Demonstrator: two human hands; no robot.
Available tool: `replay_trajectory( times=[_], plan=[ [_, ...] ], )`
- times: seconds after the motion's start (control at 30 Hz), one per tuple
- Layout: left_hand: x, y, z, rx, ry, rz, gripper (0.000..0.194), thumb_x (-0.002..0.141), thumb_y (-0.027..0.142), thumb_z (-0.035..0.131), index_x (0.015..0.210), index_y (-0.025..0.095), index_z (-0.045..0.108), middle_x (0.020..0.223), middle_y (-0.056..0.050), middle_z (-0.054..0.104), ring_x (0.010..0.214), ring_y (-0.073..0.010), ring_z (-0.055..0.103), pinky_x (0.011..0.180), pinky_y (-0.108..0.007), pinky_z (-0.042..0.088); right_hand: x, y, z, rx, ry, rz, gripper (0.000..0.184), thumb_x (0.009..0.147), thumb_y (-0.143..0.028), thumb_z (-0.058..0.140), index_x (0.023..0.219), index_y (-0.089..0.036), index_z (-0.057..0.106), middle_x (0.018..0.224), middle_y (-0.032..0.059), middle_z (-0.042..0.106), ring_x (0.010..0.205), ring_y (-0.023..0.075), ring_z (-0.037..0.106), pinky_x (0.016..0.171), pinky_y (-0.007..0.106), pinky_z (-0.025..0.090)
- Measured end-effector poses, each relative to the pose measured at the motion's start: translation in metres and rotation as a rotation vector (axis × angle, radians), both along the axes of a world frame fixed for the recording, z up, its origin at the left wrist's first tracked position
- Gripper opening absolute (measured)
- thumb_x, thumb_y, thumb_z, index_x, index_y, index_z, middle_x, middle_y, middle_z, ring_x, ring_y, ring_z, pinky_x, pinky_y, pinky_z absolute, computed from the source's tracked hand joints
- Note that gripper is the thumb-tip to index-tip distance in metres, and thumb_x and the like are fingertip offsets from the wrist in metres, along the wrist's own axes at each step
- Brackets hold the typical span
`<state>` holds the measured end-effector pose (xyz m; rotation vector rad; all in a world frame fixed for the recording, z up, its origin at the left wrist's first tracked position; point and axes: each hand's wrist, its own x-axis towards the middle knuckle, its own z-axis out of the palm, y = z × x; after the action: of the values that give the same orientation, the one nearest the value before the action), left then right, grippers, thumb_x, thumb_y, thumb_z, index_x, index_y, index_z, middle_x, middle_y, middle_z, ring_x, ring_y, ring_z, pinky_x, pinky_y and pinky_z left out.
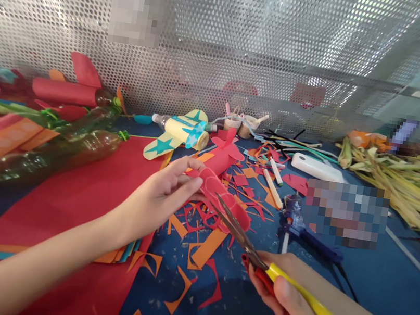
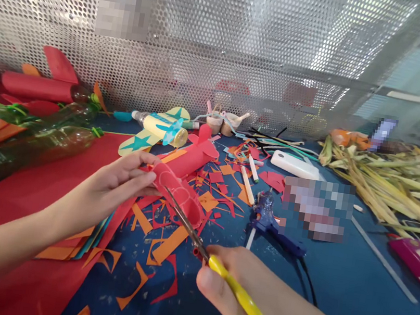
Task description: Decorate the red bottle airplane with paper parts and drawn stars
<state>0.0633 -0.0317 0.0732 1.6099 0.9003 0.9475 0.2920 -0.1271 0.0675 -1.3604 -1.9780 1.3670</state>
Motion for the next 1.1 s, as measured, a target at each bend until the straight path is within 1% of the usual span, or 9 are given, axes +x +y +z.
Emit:
replay_trajectory(
  times=[0.13, 0.23, 0.33, 0.53, 0.7, 0.83, 0.9, 1.0, 1.1],
  plan=[
    [0.001, -0.002, -0.004, 0.0, 0.017, -0.012, 0.014, 0.088, 0.029, 0.056, 0.1, 0.023, 0.051, 0.071, 0.005, 0.066, 0.075, -0.0135, 0.066, 0.082, -0.026, 0.053, 0.0, 0.002, 0.003, 0.041, -0.055, 0.039, 0.057, 0.088, -0.072, 0.017, 0.067, -0.022, 0.032, 0.059, -0.0022, 0.043, 0.05, 0.0126, 0.037, 0.05, 0.029, 0.024],
    [0.002, -0.005, -0.006, -0.002, 0.013, -0.027, 0.013, 0.09, 0.029, 0.054, 0.1, 0.023, 0.051, 0.074, 0.004, 0.069, 0.077, -0.0135, 0.066, 0.08, -0.024, 0.053, 0.002, 0.003, 0.004, 0.033, -0.065, 0.058, 0.059, 0.087, -0.074, 0.015, 0.068, -0.022, 0.034, 0.059, -0.0024, 0.043, 0.05, 0.0127, 0.037, 0.05, 0.028, 0.025],
    [0.003, -0.006, -0.005, 0.004, 0.012, -0.049, 0.01, 0.091, 0.027, 0.051, 0.1, 0.023, 0.049, 0.079, 0.003, 0.071, 0.078, -0.0122, 0.066, 0.081, -0.023, 0.051, 0.003, 0.003, 0.003, 0.055, -0.079, 0.064, 0.061, 0.086, -0.075, 0.014, 0.068, -0.022, 0.036, 0.059, -0.0019, 0.044, 0.051, 0.0128, 0.037, 0.05, 0.028, 0.025],
    [0.003, -0.008, -0.004, 0.005, 0.019, -0.071, 0.009, 0.093, 0.028, 0.049, 0.1, 0.023, 0.046, 0.079, 0.003, 0.069, 0.077, -0.0124, 0.065, 0.085, -0.026, 0.049, 0.004, 0.002, 0.0, 0.079, -0.086, 0.08, 0.064, 0.087, -0.075, 0.012, 0.069, -0.021, 0.041, 0.058, -0.0016, 0.046, 0.05, 0.0125, 0.039, 0.049, 0.028, 0.024],
    [0.001, -0.011, -0.006, 0.004, 0.062, -0.067, 0.011, 0.094, 0.032, 0.048, 0.101, 0.023, 0.046, 0.076, 0.003, 0.064, 0.076, -0.0132, 0.061, 0.074, -0.026, 0.047, 0.004, 0.004, 0.001, 0.094, -0.091, 0.114, 0.065, 0.086, -0.076, 0.01, 0.069, -0.021, 0.042, 0.059, -0.0011, 0.045, 0.049, 0.0122, 0.037, 0.046, 0.028, 0.023],
    [0.002, -0.011, -0.007, 0.011, 0.075, -0.074, 0.011, 0.094, 0.033, 0.048, 0.1, 0.024, 0.047, 0.072, 0.005, 0.061, 0.068, -0.0106, 0.056, 0.065, -0.022, 0.045, 0.003, 0.004, 0.001, 0.1, -0.098, 0.07, 0.065, 0.085, -0.077, 0.011, 0.066, -0.021, 0.039, 0.059, -0.0017, 0.041, 0.049, 0.0116, 0.034, 0.046, 0.027, 0.024],
    [0.002, -0.011, -0.007, 0.004, 0.061, -0.087, 0.01, 0.094, 0.032, 0.048, 0.1, 0.024, 0.047, 0.073, 0.005, 0.061, 0.07, -0.0105, 0.057, 0.066, -0.022, 0.045, 0.003, 0.004, 0.002, 0.079, -0.095, 0.074, 0.064, 0.084, -0.077, 0.012, 0.066, -0.021, 0.037, 0.058, -0.0021, 0.04, 0.049, 0.0117, 0.033, 0.046, 0.027, 0.024],
    [0.001, -0.012, -0.006, -0.017, 0.029, -0.101, 0.009, 0.094, 0.03, 0.048, 0.1, 0.024, 0.047, 0.077, 0.005, 0.063, 0.076, -0.0104, 0.06, 0.075, -0.022, 0.047, 0.003, 0.005, 0.002, 0.047, -0.08, 0.088, 0.063, 0.082, -0.08, 0.016, 0.065, -0.022, 0.034, 0.058, -0.0026, 0.037, 0.05, 0.012, 0.031, 0.046, 0.027, 0.024],
    [0.001, -0.012, -0.006, -0.021, 0.022, -0.101, 0.008, 0.094, 0.028, 0.049, 0.1, 0.023, 0.047, 0.078, 0.004, 0.066, 0.078, -0.01, 0.061, 0.079, -0.021, 0.048, 0.004, 0.006, 0.003, 0.044, -0.072, 0.085, 0.062, 0.082, -0.08, 0.019, 0.064, -0.022, 0.033, 0.058, -0.0026, 0.036, 0.05, 0.0125, 0.03, 0.047, 0.028, 0.025]
  ],
)
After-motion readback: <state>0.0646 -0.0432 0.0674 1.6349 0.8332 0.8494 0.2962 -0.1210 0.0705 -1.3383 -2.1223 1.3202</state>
